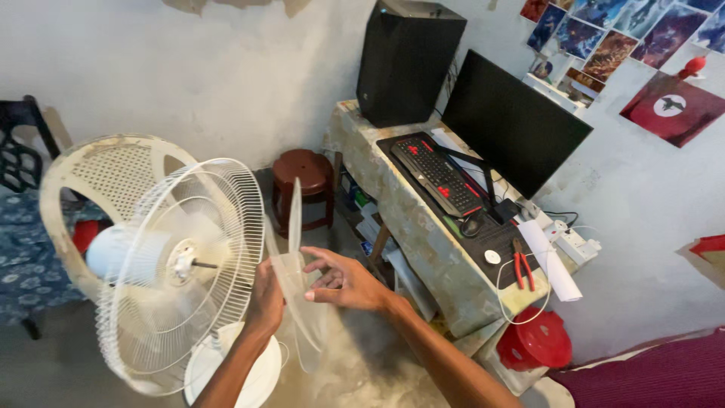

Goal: The person assembles a white pedestal fan by attaching the front grille, inserting the fan blades, and securing the rear grille with a nut. The person uses a red checkered cloth to wipe the fan blades during the process.

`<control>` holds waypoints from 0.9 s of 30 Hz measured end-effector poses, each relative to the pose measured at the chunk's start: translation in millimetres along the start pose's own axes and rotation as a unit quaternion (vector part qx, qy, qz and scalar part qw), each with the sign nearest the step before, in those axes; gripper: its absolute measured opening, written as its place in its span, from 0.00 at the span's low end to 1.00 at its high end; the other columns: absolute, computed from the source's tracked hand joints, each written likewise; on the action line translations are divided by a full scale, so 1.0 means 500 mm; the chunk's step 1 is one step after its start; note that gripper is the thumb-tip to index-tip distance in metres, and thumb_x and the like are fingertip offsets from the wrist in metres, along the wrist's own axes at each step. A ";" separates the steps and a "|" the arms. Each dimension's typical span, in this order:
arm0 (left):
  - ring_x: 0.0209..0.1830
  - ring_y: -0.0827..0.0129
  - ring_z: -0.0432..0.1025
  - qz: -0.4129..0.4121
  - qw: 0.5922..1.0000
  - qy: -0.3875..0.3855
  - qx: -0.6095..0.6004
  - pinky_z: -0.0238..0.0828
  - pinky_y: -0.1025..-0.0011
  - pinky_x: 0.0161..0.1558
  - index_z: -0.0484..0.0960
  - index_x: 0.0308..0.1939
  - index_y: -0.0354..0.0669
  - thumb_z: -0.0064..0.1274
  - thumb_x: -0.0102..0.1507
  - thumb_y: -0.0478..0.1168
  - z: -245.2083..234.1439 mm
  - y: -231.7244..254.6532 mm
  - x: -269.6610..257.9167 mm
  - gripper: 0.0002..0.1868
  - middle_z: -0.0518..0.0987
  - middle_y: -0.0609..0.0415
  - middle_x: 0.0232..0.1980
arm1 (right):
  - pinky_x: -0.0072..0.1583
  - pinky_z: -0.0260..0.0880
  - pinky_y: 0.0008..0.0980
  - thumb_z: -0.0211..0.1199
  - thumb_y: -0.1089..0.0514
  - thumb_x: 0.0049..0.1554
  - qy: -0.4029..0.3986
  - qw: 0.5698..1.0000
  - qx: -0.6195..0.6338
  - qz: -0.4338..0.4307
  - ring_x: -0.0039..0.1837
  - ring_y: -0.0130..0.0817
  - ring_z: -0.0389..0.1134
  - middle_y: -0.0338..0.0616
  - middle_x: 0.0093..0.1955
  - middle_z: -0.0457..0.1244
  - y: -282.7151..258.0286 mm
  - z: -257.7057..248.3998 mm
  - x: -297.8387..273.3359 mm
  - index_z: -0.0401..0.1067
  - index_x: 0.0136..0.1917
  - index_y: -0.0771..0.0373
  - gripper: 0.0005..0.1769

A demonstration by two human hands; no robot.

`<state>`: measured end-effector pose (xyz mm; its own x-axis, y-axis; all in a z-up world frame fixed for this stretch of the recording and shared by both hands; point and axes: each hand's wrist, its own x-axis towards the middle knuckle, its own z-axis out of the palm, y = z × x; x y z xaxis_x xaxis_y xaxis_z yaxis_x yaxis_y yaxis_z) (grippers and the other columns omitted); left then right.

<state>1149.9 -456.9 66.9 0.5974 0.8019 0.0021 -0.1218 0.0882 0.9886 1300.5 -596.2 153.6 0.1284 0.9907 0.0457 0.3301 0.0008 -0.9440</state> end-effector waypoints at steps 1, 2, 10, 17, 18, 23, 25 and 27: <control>0.41 0.71 0.72 -0.008 1.000 0.001 -0.005 0.71 0.70 0.39 0.67 0.66 0.43 0.39 0.69 0.59 -0.015 0.008 -0.006 0.30 0.77 0.54 0.49 | 0.54 0.74 0.29 0.72 0.55 0.53 0.009 0.998 0.052 -0.017 0.55 0.29 0.70 0.46 0.65 0.63 0.003 0.032 0.010 0.52 0.81 0.59 0.48; 0.46 0.71 0.76 -0.016 1.000 0.002 -0.009 0.76 0.68 0.43 0.64 0.66 0.43 0.38 0.66 0.61 -0.018 0.017 -0.008 0.32 0.77 0.56 0.52 | 0.55 0.74 0.29 0.71 0.57 0.54 0.018 0.994 0.103 -0.033 0.55 0.29 0.70 0.46 0.65 0.62 0.007 0.054 0.019 0.52 0.82 0.59 0.48; 0.53 0.44 0.78 0.012 0.968 0.048 0.245 0.71 0.54 0.54 0.61 0.71 0.49 0.47 0.61 0.68 -0.063 0.122 -0.062 0.42 0.82 0.37 0.53 | 0.64 0.68 0.37 0.64 0.58 0.58 0.135 0.974 0.177 -0.035 0.66 0.33 0.66 0.47 0.68 0.63 0.000 0.150 0.027 0.62 0.76 0.65 0.34; 0.45 0.47 0.81 0.024 0.968 -0.015 0.250 0.75 0.54 0.50 0.55 0.73 0.44 0.51 0.57 0.65 -0.101 0.198 -0.081 0.48 0.84 0.35 0.48 | 0.68 0.66 0.43 0.63 0.56 0.55 0.043 0.953 0.297 0.042 0.73 0.35 0.61 0.40 0.75 0.57 -0.047 0.172 0.037 0.48 0.82 0.55 0.46; 0.45 0.49 0.81 0.007 0.977 -0.028 0.213 0.78 0.54 0.48 0.54 0.73 0.43 0.51 0.57 0.63 -0.105 0.208 -0.084 0.48 0.82 0.37 0.50 | 0.70 0.66 0.43 0.64 0.56 0.55 0.011 0.946 0.324 0.020 0.74 0.36 0.60 0.41 0.76 0.57 -0.046 0.171 0.037 0.47 0.82 0.55 0.47; 0.53 0.54 0.78 0.133 0.966 -0.056 0.215 0.75 0.63 0.53 0.62 0.73 0.38 0.52 0.70 0.53 -0.122 0.274 -0.103 0.34 0.71 0.30 0.65 | 0.70 0.65 0.51 0.74 0.61 0.48 0.016 0.932 0.357 -0.063 0.73 0.44 0.61 0.46 0.74 0.57 -0.009 0.165 0.057 0.48 0.80 0.62 0.54; 0.45 0.57 0.82 0.163 0.962 -0.047 0.212 0.80 0.67 0.48 0.72 0.69 0.42 0.47 0.68 0.45 -0.140 0.306 -0.119 0.26 0.81 0.35 0.52 | 0.72 0.62 0.50 0.76 0.61 0.48 -0.004 0.916 0.392 -0.087 0.74 0.45 0.60 0.49 0.72 0.58 0.012 0.153 0.060 0.49 0.80 0.63 0.54; 0.47 0.59 0.82 0.252 0.943 -0.008 0.219 0.82 0.67 0.47 0.78 0.63 0.43 0.45 0.67 0.39 -0.161 0.341 -0.122 0.20 0.85 0.39 0.52 | 0.72 0.60 0.48 0.76 0.60 0.47 -0.029 0.912 0.400 -0.080 0.74 0.43 0.59 0.47 0.73 0.58 0.026 0.126 0.061 0.50 0.81 0.63 0.55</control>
<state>1029.0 -443.2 223.2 0.5635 0.6675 0.4867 -0.0566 -0.5566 0.8289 1249.5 -557.5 122.2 0.0812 0.9746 0.2085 -0.4514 0.2225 -0.8642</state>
